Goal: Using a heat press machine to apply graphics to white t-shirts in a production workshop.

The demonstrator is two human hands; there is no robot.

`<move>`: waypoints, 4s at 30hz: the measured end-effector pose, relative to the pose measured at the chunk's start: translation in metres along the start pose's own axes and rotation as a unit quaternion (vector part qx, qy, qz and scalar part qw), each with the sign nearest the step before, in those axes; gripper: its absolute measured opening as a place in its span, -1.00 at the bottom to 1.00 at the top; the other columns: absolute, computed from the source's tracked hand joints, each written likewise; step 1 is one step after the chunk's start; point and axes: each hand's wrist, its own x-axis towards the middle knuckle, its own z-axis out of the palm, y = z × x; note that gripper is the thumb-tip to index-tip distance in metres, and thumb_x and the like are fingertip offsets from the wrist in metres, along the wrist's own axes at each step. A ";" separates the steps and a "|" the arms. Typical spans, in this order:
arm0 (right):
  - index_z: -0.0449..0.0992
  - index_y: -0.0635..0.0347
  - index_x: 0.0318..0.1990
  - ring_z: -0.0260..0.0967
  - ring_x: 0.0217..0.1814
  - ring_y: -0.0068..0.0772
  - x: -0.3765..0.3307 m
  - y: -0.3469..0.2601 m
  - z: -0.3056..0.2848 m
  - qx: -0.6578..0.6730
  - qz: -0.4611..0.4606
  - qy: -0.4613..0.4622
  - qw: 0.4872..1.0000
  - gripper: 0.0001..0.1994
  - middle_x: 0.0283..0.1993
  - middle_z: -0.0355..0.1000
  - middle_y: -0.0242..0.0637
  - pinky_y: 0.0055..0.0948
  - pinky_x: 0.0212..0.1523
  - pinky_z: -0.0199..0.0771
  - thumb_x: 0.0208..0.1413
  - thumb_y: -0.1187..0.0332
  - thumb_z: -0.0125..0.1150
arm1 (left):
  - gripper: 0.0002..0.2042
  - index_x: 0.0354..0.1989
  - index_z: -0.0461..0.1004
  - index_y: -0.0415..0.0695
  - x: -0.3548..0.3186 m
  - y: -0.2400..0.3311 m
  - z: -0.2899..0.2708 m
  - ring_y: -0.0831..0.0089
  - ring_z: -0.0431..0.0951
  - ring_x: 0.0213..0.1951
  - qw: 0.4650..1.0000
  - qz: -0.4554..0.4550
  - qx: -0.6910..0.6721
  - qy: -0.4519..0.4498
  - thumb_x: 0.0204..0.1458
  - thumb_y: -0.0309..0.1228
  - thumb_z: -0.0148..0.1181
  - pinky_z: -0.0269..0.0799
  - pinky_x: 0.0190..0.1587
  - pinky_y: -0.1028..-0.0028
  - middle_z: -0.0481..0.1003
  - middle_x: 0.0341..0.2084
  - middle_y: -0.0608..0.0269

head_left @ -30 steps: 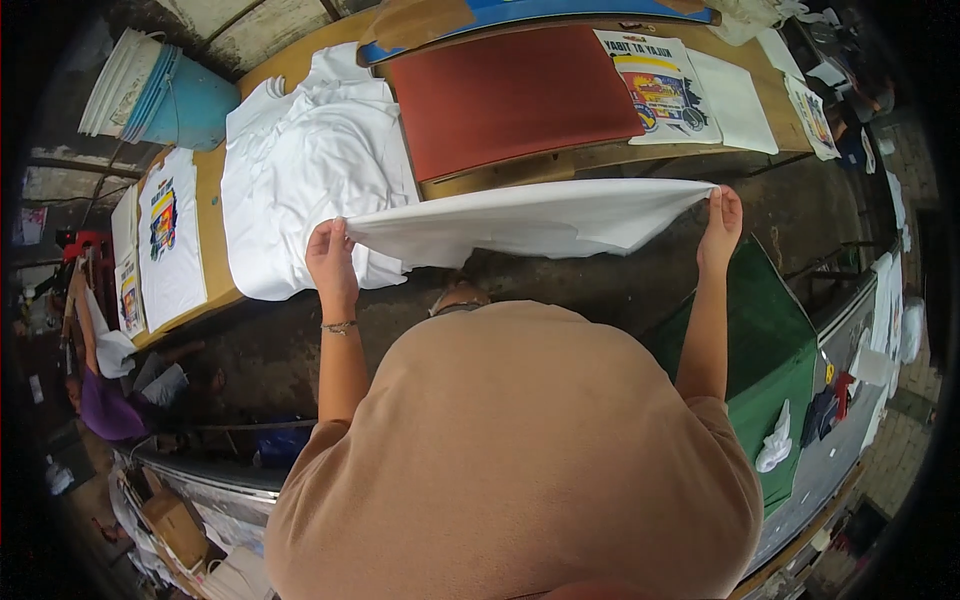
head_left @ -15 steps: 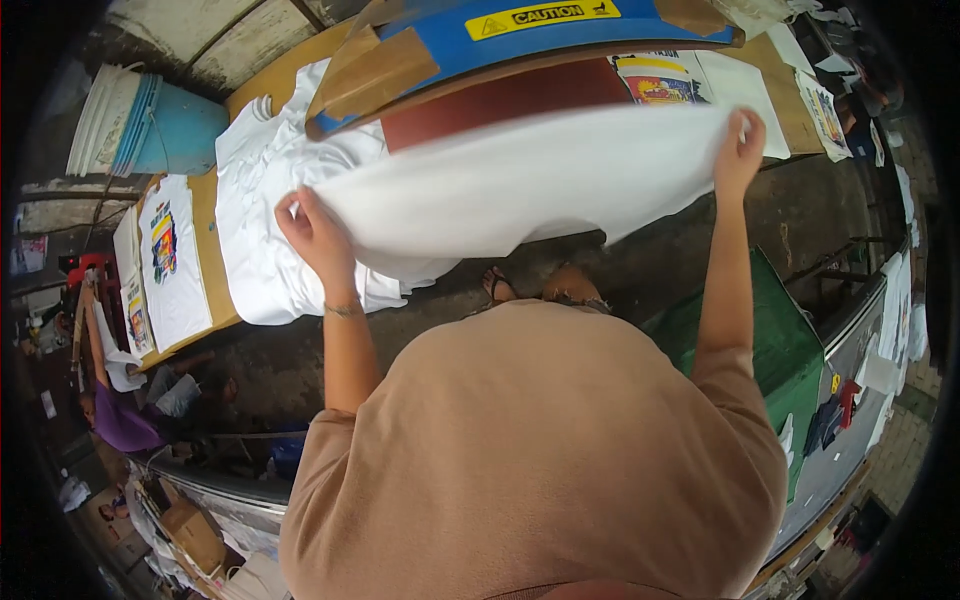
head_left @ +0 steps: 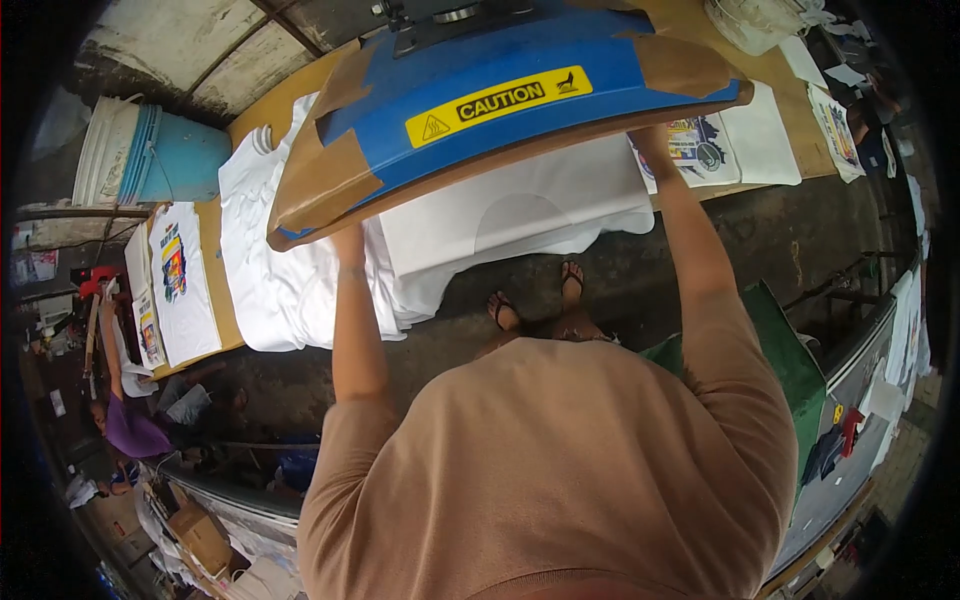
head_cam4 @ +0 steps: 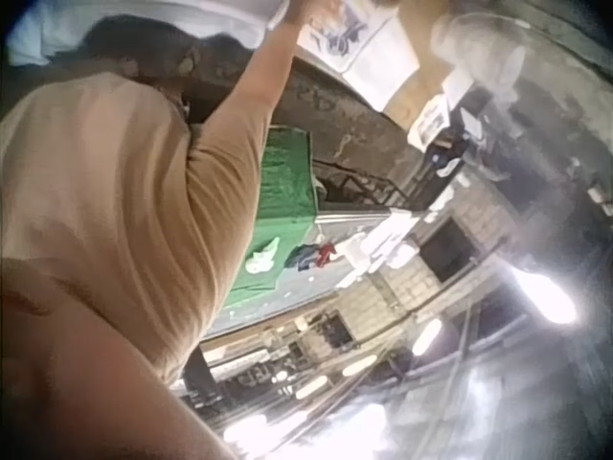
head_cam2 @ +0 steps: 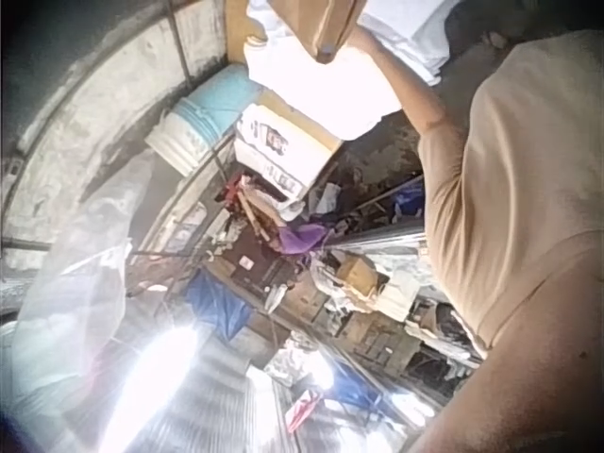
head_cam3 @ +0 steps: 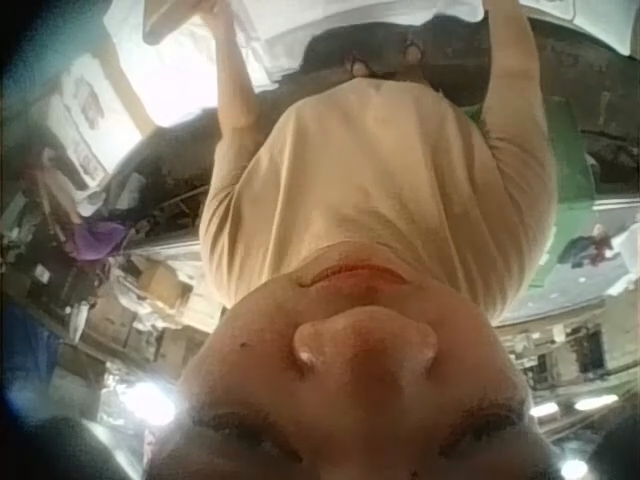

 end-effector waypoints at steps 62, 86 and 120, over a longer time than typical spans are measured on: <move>0.42 0.35 -0.41 0.38 -0.44 -0.22 -0.126 -0.081 -0.085 0.085 0.349 0.017 0.933 -0.51 -0.51 0.41 0.00 -0.30 -0.35 0.33 0.02 -0.04 0.08 | -0.65 -0.42 0.36 -0.24 -0.131 0.039 -0.023 0.51 0.40 -0.36 0.980 -0.174 -0.093 0.002 0.11 -0.13 0.02 0.34 -0.35 0.49 0.44 -0.46 0.25; 0.52 0.04 -0.30 0.43 -0.15 -0.15 -0.146 -0.079 -0.065 -0.076 0.412 -0.098 0.903 -0.67 -0.26 0.49 -0.20 -0.23 -0.16 0.39 -0.04 0.01 0.12 | -0.71 -0.38 0.40 -0.23 -0.151 -0.030 -0.033 0.59 0.34 -0.62 0.973 -0.160 -0.034 -0.160 0.10 -0.21 -0.01 0.28 -0.56 0.56 0.44 -0.57 0.30; 0.31 0.16 -0.43 0.29 -0.21 -0.51 -0.103 -0.028 -0.333 0.614 0.147 0.062 0.773 -0.93 -0.23 0.34 -0.26 -0.52 -0.16 0.31 -0.01 0.43 0.05 | -0.15 0.22 0.07 -0.10 -0.312 0.207 0.368 0.29 0.27 0.14 0.669 -0.349 -0.434 -0.492 -0.08 0.36 -0.29 0.18 0.15 0.26 0.22 0.14 0.17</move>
